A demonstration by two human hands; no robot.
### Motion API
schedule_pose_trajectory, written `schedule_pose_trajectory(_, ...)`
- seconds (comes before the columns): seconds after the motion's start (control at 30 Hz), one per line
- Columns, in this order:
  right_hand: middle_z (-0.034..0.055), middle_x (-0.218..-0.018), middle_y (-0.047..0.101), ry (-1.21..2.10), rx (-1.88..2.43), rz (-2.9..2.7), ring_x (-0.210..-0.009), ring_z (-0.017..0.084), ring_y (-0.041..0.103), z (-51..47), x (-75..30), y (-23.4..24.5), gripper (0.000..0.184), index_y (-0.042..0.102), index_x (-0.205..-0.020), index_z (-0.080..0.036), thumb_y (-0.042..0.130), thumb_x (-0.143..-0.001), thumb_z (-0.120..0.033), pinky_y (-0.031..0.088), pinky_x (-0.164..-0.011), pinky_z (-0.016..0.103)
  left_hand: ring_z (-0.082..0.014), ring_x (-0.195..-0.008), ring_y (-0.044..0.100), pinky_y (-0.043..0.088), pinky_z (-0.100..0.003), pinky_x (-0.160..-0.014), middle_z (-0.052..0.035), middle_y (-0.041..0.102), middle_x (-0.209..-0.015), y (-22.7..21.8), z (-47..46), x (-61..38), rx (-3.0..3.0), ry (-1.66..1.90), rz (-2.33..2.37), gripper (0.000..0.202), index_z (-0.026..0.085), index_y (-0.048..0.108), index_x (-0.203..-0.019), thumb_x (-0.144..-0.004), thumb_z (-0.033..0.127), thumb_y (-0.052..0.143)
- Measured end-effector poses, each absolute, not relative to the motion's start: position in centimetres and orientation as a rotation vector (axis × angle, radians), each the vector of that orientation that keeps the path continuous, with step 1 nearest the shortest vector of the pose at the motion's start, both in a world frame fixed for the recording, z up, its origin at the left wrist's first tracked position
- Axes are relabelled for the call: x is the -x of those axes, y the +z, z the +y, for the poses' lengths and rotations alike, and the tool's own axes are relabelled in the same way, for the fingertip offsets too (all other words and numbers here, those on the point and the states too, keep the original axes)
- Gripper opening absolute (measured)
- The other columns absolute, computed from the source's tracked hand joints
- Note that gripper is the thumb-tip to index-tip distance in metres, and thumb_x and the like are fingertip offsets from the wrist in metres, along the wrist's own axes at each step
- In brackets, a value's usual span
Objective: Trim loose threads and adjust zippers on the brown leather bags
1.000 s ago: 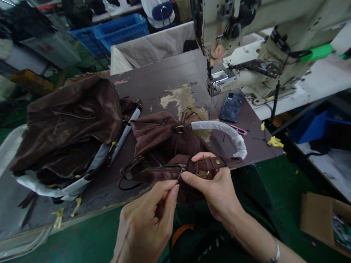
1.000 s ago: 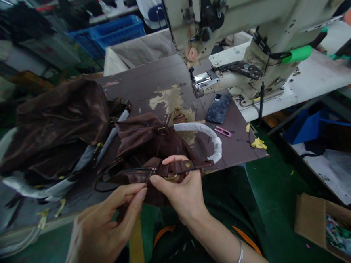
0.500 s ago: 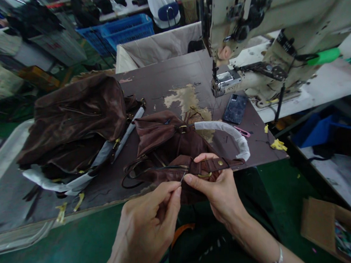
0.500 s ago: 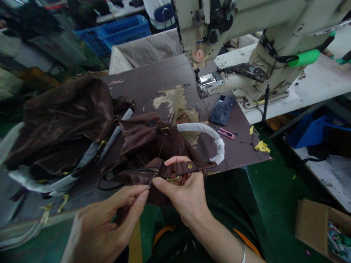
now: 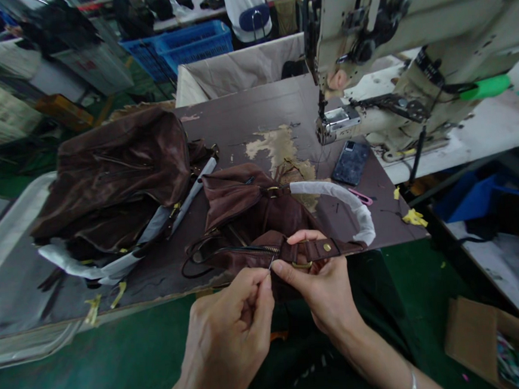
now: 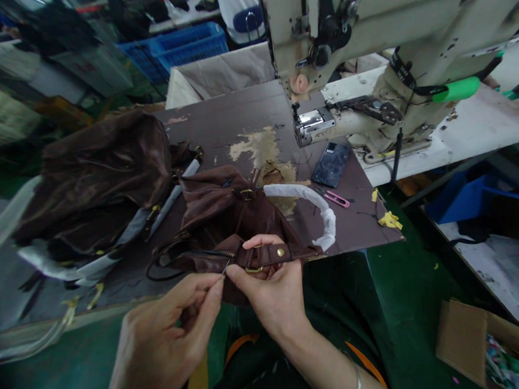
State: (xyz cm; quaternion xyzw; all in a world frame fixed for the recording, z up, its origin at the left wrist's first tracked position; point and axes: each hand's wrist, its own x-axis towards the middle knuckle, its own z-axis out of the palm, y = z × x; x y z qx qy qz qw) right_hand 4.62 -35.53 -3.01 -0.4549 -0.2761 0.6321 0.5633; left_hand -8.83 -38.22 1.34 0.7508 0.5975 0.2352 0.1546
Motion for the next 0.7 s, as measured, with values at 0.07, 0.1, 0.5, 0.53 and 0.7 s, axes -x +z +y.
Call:
schedule_pose_trajectory(0.07,-0.0054,-0.071,0.058,1.49,1.072,-0.663,-0.06,0.009,0.051,-35.5,-4.7,-3.0,0.034,0.061,-0.092,-0.023,0.08,-0.065,-0.015,0.041,-0.054,0.019,-0.0052,-0.04,0.047,0.034,-0.018,-0.043,0.0073,0.052,-0.053,1.0,-38.3,8.7,-2.11,0.693,1.726,0.005,0.019,0.058,-0.086,-0.088,0.023,0.056)
schedule_pose_trajectory(0.1,-0.0056,-0.07,0.057,1.492,1.076,-0.663,-0.06,0.009,0.05,-35.5,-4.7,-2.9,0.035,0.061,-0.092,-0.023,0.08,-0.065,-0.014,0.04,-0.053,0.019,-0.0055,-0.041,0.048,0.035,-0.018,-0.043,0.0071,0.054,-0.054,0.9,-38.4,8.7,-2.088,0.703,1.732,0.005,0.019,0.058,-0.088,-0.088,0.023,0.055)
schedule_pose_trajectory(0.5,-0.0035,-0.077,0.061,1.539,1.023,-0.618,-0.068,0.011,0.055,-35.7,-4.8,-3.0,0.039,0.061,-0.099,-0.024,0.08,-0.066,-0.012,0.044,-0.061,0.02,-0.009,-0.068,0.062,0.047,-0.018,-0.067,0.0013,0.067,-0.081,-2.0,-38.7,9.2,-2.142,0.955,1.677,0.017,0.02,0.062,-0.101,-0.086,0.012,0.059)
schedule_pose_trajectory(0.53,-0.0035,-0.077,0.06,1.533,1.022,-0.621,-0.067,0.011,0.054,-35.8,-4.8,-3.1,0.039,0.061,-0.099,-0.024,0.08,-0.067,-0.013,0.043,-0.061,0.02,-0.0092,-0.07,0.062,0.048,-0.018,-0.069,0.0009,0.067,-0.083,-2.3,-38.6,9.2,-2.172,0.986,1.671,0.019,0.02,0.062,-0.101,-0.085,0.011,0.06)
schedule_pose_trajectory(0.7,-0.0042,-0.075,0.058,1.533,1.015,-0.628,-0.065,0.009,0.05,-36.0,-4.6,-3.4,0.037,0.06,-0.099,-0.024,0.08,-0.068,-0.015,0.041,-0.059,0.02,-0.0086,-0.077,0.063,0.046,-0.017,-0.076,-0.0001,0.067,-0.086,-3.3,-38.7,9.2,-2.243,1.087,1.647,0.026,0.018,0.062,-0.103,-0.082,0.004,0.062)
